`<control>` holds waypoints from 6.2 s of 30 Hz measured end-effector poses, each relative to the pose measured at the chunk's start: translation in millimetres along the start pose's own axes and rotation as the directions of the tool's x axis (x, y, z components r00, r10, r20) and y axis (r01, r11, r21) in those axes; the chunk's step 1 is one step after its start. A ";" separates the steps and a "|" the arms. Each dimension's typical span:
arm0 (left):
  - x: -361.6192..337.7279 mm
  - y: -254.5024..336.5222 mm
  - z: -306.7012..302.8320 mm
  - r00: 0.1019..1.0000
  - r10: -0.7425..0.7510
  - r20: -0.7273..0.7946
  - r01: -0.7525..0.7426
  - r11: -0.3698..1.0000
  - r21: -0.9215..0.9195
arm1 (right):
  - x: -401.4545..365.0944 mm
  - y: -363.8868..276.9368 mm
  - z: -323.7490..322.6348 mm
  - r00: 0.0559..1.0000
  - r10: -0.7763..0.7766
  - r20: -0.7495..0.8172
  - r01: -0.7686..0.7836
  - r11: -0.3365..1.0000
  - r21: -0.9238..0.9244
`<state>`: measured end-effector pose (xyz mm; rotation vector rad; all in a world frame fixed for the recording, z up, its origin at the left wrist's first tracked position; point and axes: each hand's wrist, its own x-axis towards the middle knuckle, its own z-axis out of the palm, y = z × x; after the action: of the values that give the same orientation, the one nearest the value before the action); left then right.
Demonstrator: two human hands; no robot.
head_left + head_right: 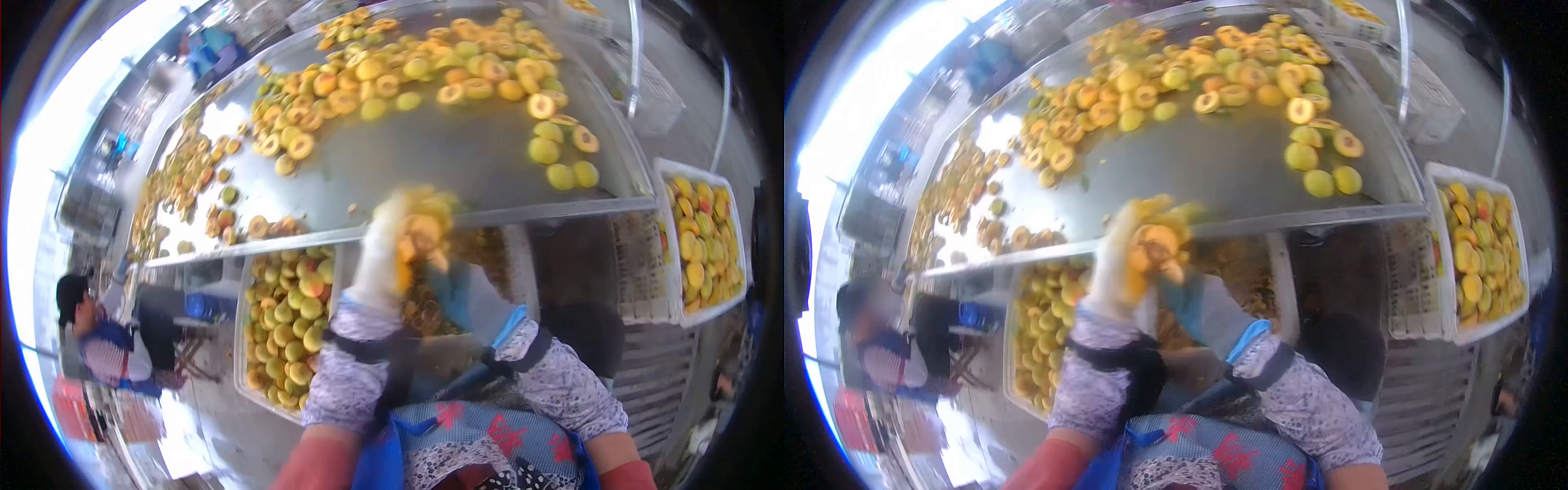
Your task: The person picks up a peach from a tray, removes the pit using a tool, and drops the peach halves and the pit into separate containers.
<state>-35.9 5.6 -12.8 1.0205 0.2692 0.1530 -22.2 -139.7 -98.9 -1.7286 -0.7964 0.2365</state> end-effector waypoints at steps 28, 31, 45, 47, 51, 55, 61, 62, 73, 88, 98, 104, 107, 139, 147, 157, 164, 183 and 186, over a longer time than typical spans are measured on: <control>10.1 -31.2 -47.8 0.999 -0.017 -0.036 -0.012 0.727 -0.686 | -12.0 -8.5 -1.1 0.971 -0.136 0.197 0.187 0.944 -0.270; -3.0 -7.4 -63.8 0.964 -0.009 -0.266 -0.117 0.882 -0.456 | -5.4 -0.8 -11.1 0.907 0.301 0.294 -0.138 0.873 -0.467; -86.5 -20.4 -393.9 0.648 0.592 -0.479 0.571 0.037 0.820 | -11.4 12.7 -2.8 0.801 0.517 0.302 -0.072 0.584 -0.809; -77.3 -44.6 -400.4 0.638 0.579 -0.508 0.669 -0.089 0.738 | -0.5 0.0 5.4 0.783 0.543 0.304 -0.118 0.609 -0.784; -84.6 -18.4 -403.2 0.593 0.573 -0.565 0.593 0.163 0.788 | 4.8 -1.9 7.0 0.815 0.462 0.350 -0.114 0.720 -0.685; -61.8 62.0 -319.7 0.139 0.990 0.036 0.297 -0.076 0.952 | 21.0 -33.7 2.3 0.833 0.421 0.359 -0.149 0.796 -0.587; 96.9 165.1 -223.1 0.818 0.560 -0.132 0.067 0.135 0.989 | 32.6 -48.5 -12.0 0.861 0.339 0.379 -0.158 0.887 -0.435; 128.8 170.7 -217.4 0.862 0.485 -0.147 0.105 0.112 0.988 | 35.5 -42.3 -12.0 0.802 0.427 0.419 -0.223 0.863 -0.453; 209.3 88.7 -189.6 0.960 0.207 -0.187 0.252 -0.358 0.899 | 44.9 -43.1 -25.1 0.862 0.306 0.405 -0.144 0.912 -0.383; 34.1 57.1 -38.0 0.989 0.138 0.051 -0.143 0.985 0.099 | 59.6 -53.9 -12.7 0.986 -0.041 -0.159 0.036 0.999 -0.036; 6.2 19.7 8.3 0.960 0.277 -0.041 -0.277 0.961 -0.006 | 50.3 -52.8 -13.9 0.990 0.130 -0.047 -0.131 0.991 -0.003; 8.2 2.4 8.9 0.937 0.327 -0.125 -0.327 0.945 0.019 | 45.0 -53.7 -0.5 0.969 0.245 -0.019 -0.234 0.942 0.242; 6.7 -5.8 2.7 0.900 0.427 -0.086 -0.399 0.887 0.232 | 43.7 -56.4 3.7 0.933 0.350 0.087 -0.356 0.855 0.377; 20.9 -25.0 -31.1 0.978 0.019 0.209 0.064 0.922 -0.382 | 26.3 -79.5 -22.8 0.568 0.430 0.701 -0.815 0.176 0.552; 29.0 -17.0 -58.2 0.984 0.135 0.114 0.015 0.581 -0.814 | 13.1 6.9 -16.9 0.760 0.442 0.477 -0.539 0.838 0.083; -110.1 18.2 -300.4 0.531 0.535 -0.657 0.044 0.757 0.652 | 5.4 20.7 -4.9 0.856 0.460 0.237 -0.125 0.628 -0.768; -185.9 -56.4 -485.0 0.552 0.671 -0.495 0.706 -0.061 0.705 | -4.8 57.7 14.3 0.871 0.422 0.254 -0.105 0.663 -0.741; 73.5 59.4 -149.8 0.950 0.312 -0.017 0.045 -0.082 0.996 | 16.7 -35.6 -13.8 0.973 0.189 0.132 -0.091 0.840 -0.535; 69.1 50.7 -128.3 0.950 0.298 -0.093 -0.072 0.499 0.863 | 24.0 -50.6 -19.1 0.994 0.097 0.042 -0.069 0.894 -0.443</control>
<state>-7.2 154.1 -43.1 2.0592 0.4712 0.3634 -13.4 -134.3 -40.6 -2.1969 -0.8695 0.1763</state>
